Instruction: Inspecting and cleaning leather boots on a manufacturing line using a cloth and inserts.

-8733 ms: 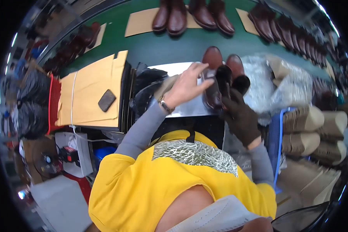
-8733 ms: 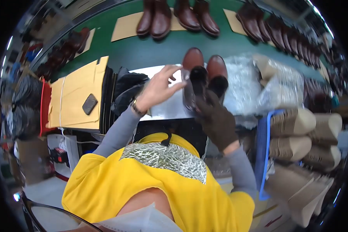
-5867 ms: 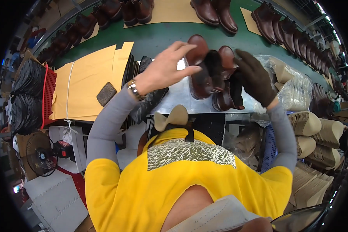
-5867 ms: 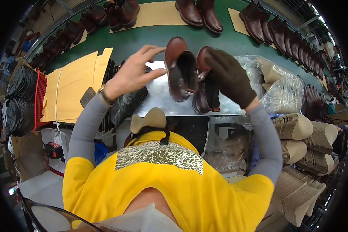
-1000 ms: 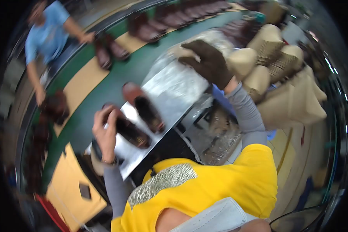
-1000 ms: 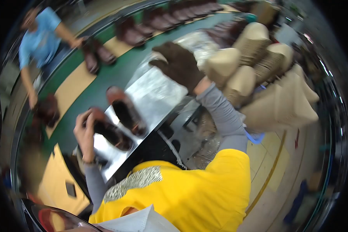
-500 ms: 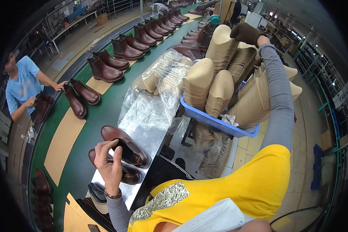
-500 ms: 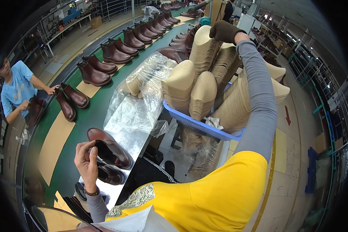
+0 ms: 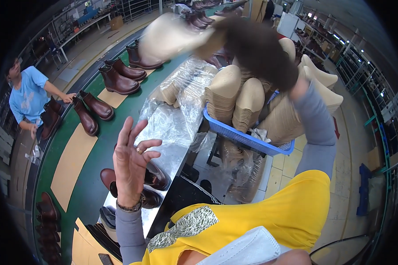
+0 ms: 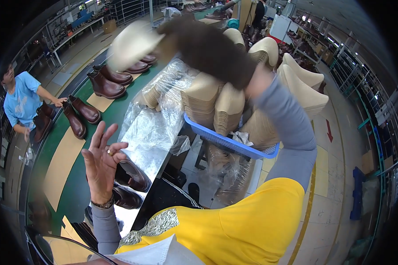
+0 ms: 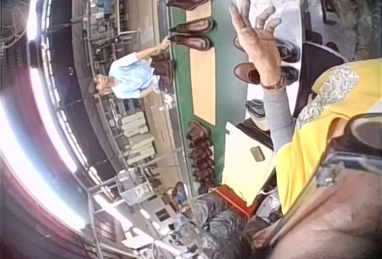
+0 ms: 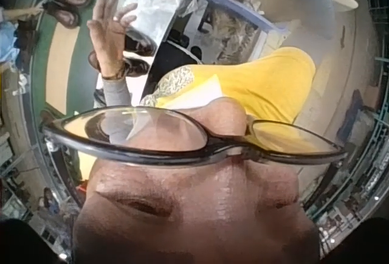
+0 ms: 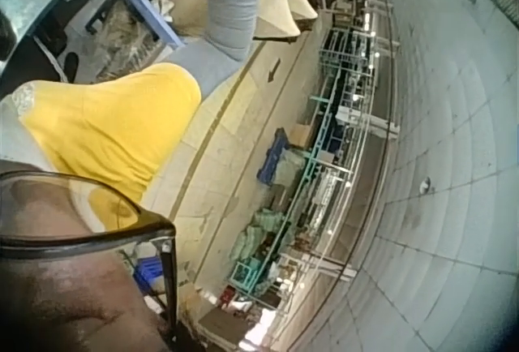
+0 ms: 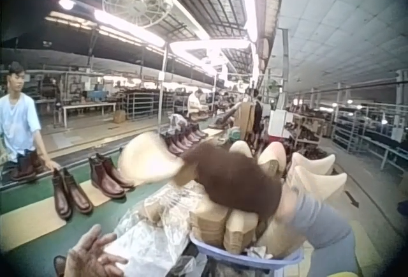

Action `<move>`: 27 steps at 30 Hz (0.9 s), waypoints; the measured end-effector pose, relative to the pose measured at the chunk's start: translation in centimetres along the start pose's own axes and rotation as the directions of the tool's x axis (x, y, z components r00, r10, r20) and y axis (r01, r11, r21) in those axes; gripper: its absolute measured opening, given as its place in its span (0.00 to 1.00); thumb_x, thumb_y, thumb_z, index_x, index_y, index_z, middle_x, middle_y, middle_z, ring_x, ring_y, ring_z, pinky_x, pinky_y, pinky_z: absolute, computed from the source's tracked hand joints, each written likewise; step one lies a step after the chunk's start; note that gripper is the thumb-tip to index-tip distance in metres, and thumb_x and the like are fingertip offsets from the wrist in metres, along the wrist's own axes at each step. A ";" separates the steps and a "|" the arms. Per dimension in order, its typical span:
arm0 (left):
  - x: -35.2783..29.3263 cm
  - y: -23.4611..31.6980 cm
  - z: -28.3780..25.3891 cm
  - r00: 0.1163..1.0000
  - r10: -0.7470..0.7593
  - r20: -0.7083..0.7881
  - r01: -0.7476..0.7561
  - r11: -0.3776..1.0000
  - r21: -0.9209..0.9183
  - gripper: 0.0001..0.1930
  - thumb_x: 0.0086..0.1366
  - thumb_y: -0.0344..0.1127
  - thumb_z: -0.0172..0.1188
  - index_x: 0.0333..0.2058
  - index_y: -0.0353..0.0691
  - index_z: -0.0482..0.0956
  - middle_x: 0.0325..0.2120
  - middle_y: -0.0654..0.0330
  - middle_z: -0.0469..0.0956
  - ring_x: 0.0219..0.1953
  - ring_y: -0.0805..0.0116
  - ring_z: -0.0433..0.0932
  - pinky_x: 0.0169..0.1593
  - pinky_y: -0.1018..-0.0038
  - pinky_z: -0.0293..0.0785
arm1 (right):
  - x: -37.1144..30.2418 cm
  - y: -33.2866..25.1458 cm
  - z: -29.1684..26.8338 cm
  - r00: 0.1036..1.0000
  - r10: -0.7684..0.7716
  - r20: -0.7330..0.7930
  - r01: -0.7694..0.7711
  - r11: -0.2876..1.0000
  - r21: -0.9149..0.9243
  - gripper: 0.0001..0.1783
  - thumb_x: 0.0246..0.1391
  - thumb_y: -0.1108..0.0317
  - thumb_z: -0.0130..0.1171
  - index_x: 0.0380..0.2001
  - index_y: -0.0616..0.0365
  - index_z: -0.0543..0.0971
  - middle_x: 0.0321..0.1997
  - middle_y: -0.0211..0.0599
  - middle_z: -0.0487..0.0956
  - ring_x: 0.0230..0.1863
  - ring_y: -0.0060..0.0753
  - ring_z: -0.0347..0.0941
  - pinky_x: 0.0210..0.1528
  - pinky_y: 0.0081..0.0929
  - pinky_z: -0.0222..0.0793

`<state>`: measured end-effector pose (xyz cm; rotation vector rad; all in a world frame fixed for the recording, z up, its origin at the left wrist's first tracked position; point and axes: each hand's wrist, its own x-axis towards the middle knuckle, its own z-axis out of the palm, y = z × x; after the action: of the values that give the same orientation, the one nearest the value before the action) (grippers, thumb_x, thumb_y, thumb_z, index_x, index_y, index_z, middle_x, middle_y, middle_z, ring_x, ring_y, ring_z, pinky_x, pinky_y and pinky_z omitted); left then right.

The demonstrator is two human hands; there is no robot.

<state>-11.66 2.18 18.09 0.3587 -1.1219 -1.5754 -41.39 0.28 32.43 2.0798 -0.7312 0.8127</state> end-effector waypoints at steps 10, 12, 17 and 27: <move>-2.4 -1.2 -2.5 0.953 -0.005 -0.304 0.028 0.997 0.071 0.21 0.61 0.29 0.60 0.51 0.27 0.67 0.45 0.50 0.75 0.44 0.64 0.79 0.48 0.69 0.77 | -9.9 14.2 -6.1 0.382 0.754 0.534 -0.259 0.642 -0.722 0.13 0.43 0.73 0.57 0.35 0.54 0.82 0.38 0.46 0.81 0.39 0.45 0.79 0.45 0.36 0.74; -2.7 -1.6 -2.8 0.950 -0.017 -0.313 0.039 0.997 0.062 0.21 0.61 0.29 0.60 0.51 0.27 0.68 0.45 0.50 0.75 0.43 0.64 0.79 0.48 0.70 0.77 | -11.8 16.7 -6.3 0.180 0.723 0.666 -0.459 0.661 -0.594 0.13 0.42 0.76 0.55 0.33 0.54 0.82 0.37 0.46 0.81 0.40 0.47 0.78 0.45 0.36 0.73; -3.9 -1.3 -3.2 0.944 -0.072 -0.323 0.097 0.993 0.063 0.21 0.59 0.29 0.62 0.50 0.26 0.69 0.43 0.51 0.76 0.41 0.65 0.79 0.47 0.73 0.77 | -13.4 17.6 -4.9 0.318 0.651 0.690 -0.364 0.755 -0.545 0.15 0.42 0.77 0.54 0.36 0.54 0.81 0.39 0.48 0.80 0.41 0.50 0.77 0.47 0.37 0.73; -7.9 1.4 -6.0 0.885 0.097 -0.455 -0.054 0.993 0.107 0.26 0.54 0.22 0.61 0.53 0.27 0.67 0.46 0.51 0.75 0.46 0.64 0.77 0.53 0.70 0.72 | -16.7 30.9 -4.6 0.787 0.592 0.175 -0.226 0.540 -0.810 0.16 0.48 0.68 0.52 0.42 0.56 0.76 0.43 0.53 0.77 0.45 0.56 0.73 0.48 0.42 0.69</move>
<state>-3.75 6.51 13.67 0.7026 -0.8250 -1.2804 -75.39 -8.89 36.08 1.2794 -1.5732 0.1552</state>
